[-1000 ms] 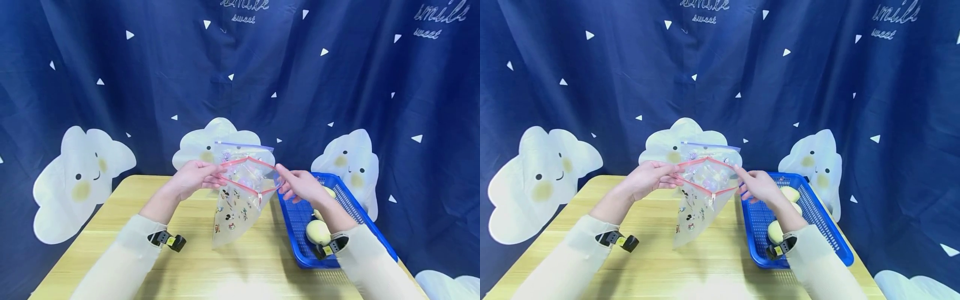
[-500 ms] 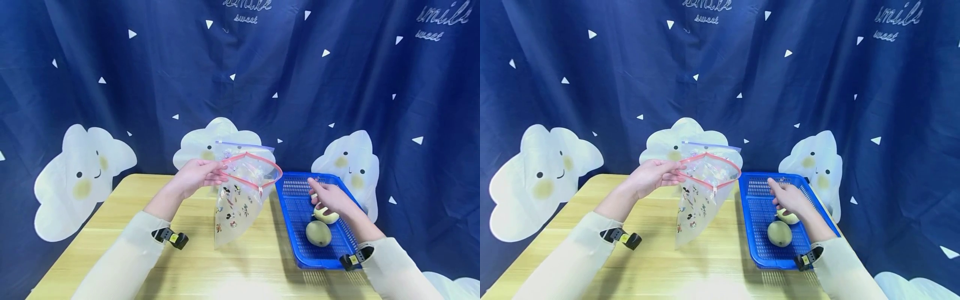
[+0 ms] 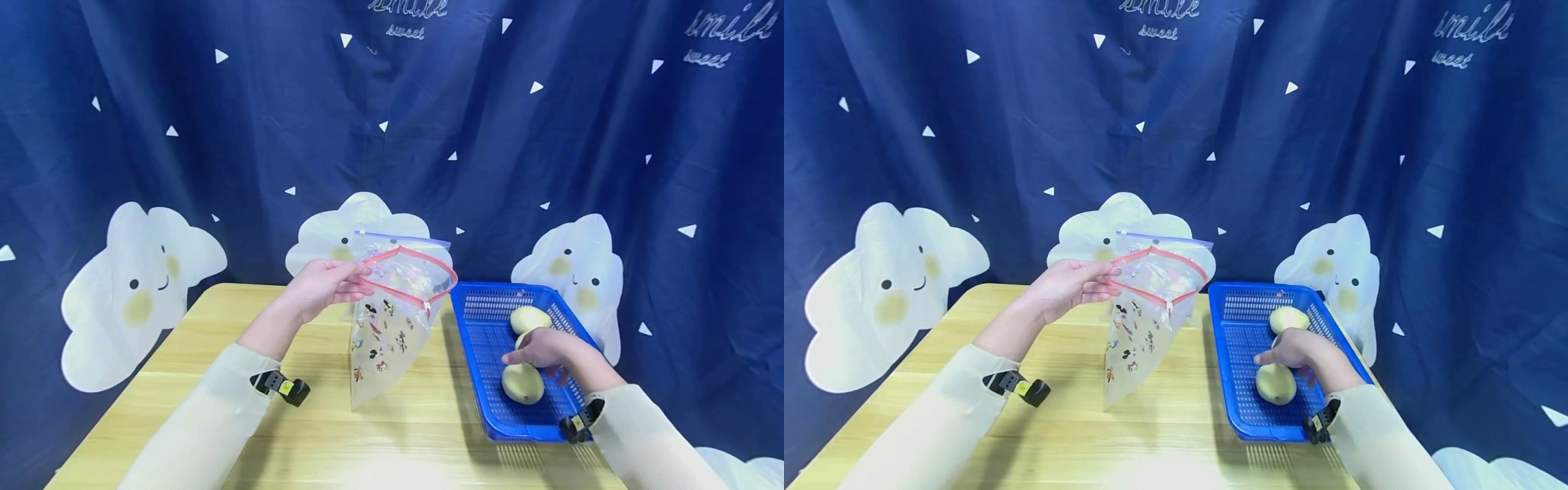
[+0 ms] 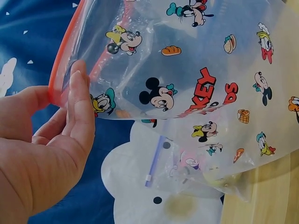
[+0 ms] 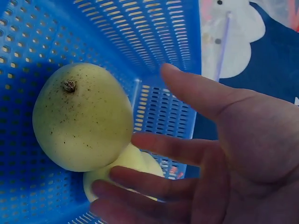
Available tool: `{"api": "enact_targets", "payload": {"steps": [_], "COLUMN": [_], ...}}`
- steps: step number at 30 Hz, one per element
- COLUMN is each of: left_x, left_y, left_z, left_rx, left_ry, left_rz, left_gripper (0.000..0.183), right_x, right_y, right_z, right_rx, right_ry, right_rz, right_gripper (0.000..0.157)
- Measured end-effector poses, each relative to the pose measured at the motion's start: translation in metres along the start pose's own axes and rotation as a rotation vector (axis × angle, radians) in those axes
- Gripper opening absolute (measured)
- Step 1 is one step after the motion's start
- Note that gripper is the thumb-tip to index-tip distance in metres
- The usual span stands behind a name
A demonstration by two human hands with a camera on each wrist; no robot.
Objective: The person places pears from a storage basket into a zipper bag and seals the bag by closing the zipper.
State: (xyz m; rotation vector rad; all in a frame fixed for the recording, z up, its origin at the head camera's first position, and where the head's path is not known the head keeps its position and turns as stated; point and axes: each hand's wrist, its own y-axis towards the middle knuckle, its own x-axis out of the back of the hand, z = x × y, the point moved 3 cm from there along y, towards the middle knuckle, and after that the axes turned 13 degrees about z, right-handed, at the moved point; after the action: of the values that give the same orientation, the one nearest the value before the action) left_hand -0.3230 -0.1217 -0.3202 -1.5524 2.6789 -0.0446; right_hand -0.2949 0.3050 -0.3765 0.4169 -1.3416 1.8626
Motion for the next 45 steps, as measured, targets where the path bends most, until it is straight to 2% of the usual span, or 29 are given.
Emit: {"api": "enact_targets", "payload": {"steps": [6,10,25,31,36,40,45], "left_x": [0.0,-0.001,-0.001,-0.001,0.0,0.001,0.002], "left_y": [-0.001,-0.002,-0.003,-0.005,-0.005,-0.004,-0.004], "left_z": [-0.001,-0.003,-0.005,-0.005,-0.004,-0.001,0.002], "left_rx": [0.0,-0.005,0.0,-0.003,-0.005,-0.002,0.006], "left_ry": [-0.003,-0.009,-0.009,-0.007,0.003,0.006,0.001], "left_rz": [0.001,0.002,0.016,0.015,0.014,0.015,0.012], "left_gripper": [0.045,0.045,0.045,0.046,0.047,0.046,0.047], "right_x": [-0.008,-0.012,-0.009,-0.001,0.005,0.006,0.007], "right_y": [0.005,0.008,0.004,-0.002,-0.007,-0.01,-0.015], "right_z": [0.0,0.002,0.006,0.008,0.009,0.009,0.016], "right_rx": [-0.056,-0.029,0.089,0.157,0.256,0.316,0.37], "right_ry": [-0.016,-0.014,0.033,0.054,0.088,0.075,0.013], "right_rz": [0.1,0.149,0.128,0.039,-0.043,-0.162,-0.37], "right_gripper": [0.075,0.072,0.06,0.063,0.073,0.079,0.081]}}
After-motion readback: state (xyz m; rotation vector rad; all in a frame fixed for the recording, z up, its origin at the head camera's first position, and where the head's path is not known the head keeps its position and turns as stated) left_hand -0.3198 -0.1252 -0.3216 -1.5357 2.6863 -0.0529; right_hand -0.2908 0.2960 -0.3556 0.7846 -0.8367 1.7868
